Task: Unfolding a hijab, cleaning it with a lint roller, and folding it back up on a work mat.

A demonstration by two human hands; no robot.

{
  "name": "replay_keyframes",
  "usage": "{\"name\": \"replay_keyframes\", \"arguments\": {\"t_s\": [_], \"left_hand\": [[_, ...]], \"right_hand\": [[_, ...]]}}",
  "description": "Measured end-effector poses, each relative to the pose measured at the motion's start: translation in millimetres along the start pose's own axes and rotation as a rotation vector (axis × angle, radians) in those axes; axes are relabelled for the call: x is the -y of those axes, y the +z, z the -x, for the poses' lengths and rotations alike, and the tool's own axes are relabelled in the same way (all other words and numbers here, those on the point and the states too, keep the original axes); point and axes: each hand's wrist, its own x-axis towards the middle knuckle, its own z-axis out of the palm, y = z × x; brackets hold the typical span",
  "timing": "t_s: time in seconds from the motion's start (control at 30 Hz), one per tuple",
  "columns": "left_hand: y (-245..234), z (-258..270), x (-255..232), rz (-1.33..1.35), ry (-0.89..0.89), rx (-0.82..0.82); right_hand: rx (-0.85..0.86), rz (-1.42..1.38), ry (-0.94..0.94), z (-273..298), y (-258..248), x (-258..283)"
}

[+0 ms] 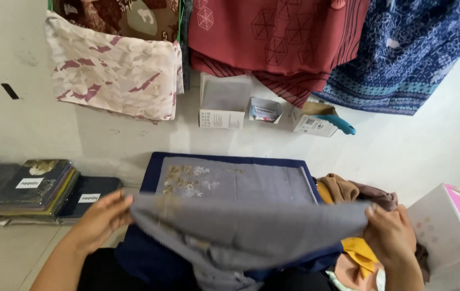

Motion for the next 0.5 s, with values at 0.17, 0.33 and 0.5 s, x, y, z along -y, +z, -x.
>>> {"name": "replay_keyframes", "arguments": {"t_s": [0.17,0.33,0.5], "left_hand": [[34.0,-50.8,-40.6,0.210,0.239,-0.031],[36.3,-133.1,-49.1,-0.320,0.613,-0.312],[24.2,-218.6,-6.3,-0.554,0.631,-0.437]], "right_hand": [[-0.274,0.114,-0.089,-57.2,56.7,35.6],[-0.416,0.989,-0.663,-184.2,46.0,6.6],[-0.429,1.220,-0.635,-255.4,62.6,-52.3]]}}
